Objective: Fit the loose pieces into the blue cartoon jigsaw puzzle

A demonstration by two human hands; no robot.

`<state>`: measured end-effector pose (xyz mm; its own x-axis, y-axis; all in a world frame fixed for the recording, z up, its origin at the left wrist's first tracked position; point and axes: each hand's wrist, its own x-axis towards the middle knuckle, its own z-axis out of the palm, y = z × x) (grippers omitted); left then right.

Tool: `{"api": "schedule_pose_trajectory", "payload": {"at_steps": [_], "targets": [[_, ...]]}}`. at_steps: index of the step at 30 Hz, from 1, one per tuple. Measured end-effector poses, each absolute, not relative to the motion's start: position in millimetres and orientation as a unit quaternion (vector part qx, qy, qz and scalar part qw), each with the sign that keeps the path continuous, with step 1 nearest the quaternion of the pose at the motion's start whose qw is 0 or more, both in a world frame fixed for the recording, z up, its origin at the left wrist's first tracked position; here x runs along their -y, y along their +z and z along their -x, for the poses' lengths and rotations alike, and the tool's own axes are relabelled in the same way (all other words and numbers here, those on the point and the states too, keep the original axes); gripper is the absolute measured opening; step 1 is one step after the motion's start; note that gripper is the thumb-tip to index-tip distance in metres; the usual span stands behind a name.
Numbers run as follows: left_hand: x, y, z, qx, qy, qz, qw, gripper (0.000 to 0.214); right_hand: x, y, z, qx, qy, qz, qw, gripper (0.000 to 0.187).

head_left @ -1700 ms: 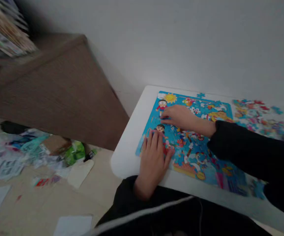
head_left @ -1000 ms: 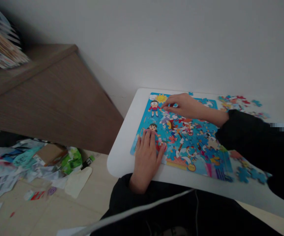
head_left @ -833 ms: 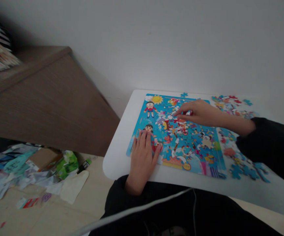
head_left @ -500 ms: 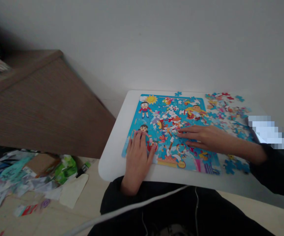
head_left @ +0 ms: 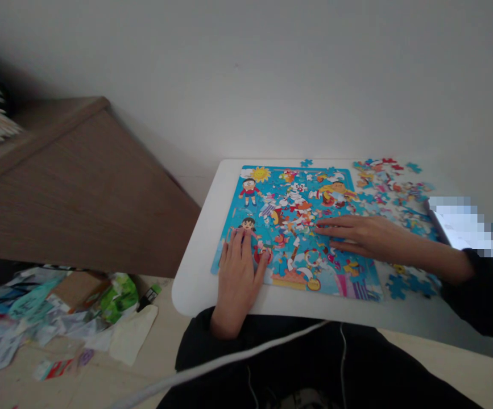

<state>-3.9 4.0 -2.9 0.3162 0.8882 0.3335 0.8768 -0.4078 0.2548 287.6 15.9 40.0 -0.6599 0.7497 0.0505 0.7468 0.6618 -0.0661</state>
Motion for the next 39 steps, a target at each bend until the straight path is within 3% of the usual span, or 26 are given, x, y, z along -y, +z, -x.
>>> {"api": "schedule_pose_trajectory", "payload": {"at_steps": [12,21,27,30,34,39], "targets": [[-4.6,-2.6,6.4,-0.538,0.213,-0.816,0.009,0.053,29.2,55.7,-315.6,0.887,0.013,0.460,0.038,0.037],[13.8,1.3,-0.3,-0.461,0.209,-0.862,-0.002,0.040,114.3,49.3,-304.7,0.775,0.035,0.590,0.224,0.036],[30.9,5.2,-7.8,-0.399,0.289,-0.870,-0.005,0.024,117.8,29.5,-268.0,0.610,-0.026,0.705,0.362,0.005],[35.6,9.4,-6.7,-0.418,0.369,-0.829,-0.031,0.005,112.7,19.2,-259.6,0.547,-0.066,0.731,0.402,0.033],[38.9,11.2,-5.8,-0.474,0.446,-0.745,-0.144,0.041,110.4,12.9,-257.5,0.529,-0.069,0.738,0.414,0.047],[36.5,8.1,-11.2,-0.468,0.454,-0.737,-0.174,0.048,108.8,11.1,-259.1,0.539,-0.052,0.736,0.408,0.049]]}}
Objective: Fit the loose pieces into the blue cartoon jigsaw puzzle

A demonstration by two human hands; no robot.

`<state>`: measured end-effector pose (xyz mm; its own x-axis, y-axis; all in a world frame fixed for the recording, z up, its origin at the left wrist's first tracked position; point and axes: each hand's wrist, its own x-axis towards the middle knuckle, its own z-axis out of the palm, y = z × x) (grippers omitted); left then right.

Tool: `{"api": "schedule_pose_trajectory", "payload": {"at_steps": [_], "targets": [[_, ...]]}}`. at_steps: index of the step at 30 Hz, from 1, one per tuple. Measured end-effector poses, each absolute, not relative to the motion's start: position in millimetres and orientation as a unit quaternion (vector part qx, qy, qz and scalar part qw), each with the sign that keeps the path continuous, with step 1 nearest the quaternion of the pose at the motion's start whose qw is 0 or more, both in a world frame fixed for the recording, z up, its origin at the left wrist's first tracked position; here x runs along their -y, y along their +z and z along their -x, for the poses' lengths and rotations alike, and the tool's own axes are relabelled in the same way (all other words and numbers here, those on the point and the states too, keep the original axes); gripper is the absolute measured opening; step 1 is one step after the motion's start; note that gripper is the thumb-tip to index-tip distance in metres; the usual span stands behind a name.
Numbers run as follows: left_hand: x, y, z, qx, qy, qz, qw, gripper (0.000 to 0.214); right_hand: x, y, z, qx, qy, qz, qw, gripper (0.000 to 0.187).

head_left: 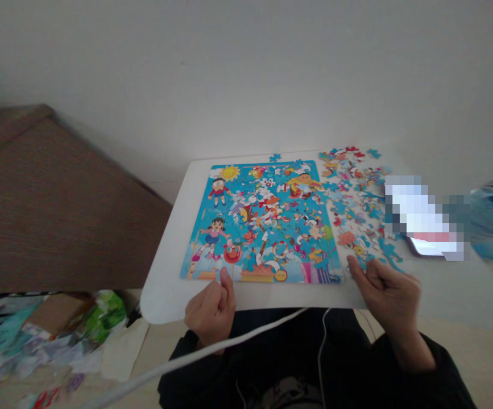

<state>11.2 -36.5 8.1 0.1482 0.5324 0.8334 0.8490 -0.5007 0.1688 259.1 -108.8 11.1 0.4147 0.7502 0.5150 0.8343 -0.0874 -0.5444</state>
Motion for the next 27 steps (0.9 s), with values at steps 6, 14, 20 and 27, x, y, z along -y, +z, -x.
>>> {"api": "schedule_pose_trajectory", "payload": {"at_steps": [6,14,20,27], "targets": [[35.1,10.6,-15.2,0.484,-0.431,0.738,0.187,0.048,106.2,11.0,-259.3,0.550,-0.026,0.724,0.415,0.049],[31.2,2.2,-11.0,0.463,-0.390,0.770,0.203,0.044,105.5,12.8,-257.4,0.584,-0.030,0.698,0.414,0.049],[28.2,0.7,-10.2,0.411,-0.324,0.836,0.168,0.039,104.3,13.5,-257.2,0.590,-0.018,0.707,0.389,0.047],[30.1,2.9,-14.3,0.424,-0.350,0.826,0.122,0.038,105.0,14.3,-259.2,0.645,-0.007,0.663,0.379,0.046]]}}
